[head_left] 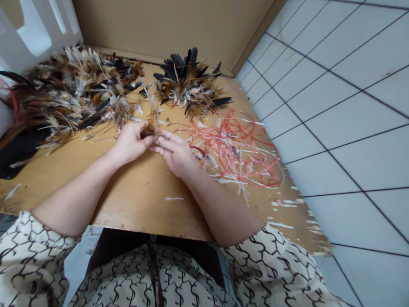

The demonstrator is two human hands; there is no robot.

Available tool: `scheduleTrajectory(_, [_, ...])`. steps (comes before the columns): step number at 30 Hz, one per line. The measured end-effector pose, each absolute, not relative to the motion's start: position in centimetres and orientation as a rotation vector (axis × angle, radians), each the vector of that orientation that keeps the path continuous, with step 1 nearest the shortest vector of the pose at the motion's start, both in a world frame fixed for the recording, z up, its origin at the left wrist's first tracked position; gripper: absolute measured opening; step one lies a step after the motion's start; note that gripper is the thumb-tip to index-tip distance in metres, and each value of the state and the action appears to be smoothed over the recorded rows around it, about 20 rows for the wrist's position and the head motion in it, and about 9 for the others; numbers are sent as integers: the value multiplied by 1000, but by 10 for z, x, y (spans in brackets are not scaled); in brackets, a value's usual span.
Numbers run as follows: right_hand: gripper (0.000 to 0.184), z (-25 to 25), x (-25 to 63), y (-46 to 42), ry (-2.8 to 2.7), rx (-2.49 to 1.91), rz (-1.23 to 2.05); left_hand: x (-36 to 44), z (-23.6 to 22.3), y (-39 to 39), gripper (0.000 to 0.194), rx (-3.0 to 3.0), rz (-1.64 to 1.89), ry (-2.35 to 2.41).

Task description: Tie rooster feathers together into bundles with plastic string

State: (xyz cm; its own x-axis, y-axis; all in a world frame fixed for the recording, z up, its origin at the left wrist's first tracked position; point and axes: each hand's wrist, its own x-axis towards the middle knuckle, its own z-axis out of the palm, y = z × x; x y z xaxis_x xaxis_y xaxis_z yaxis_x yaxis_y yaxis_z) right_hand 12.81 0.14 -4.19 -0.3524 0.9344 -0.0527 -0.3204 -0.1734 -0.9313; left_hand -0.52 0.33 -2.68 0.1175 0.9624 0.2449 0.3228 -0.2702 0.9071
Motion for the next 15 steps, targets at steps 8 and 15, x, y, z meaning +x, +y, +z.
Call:
scheduleTrajectory(8, [9, -47, 132, 3, -1795, -1149, 943, -8, -24, 3, 8, 1776, 1129, 1325])
scheduleTrajectory(15, [13, -44, 133, -2, -2102, -1262, 602, -8, -25, 2, 6, 1785, 1074, 1358])
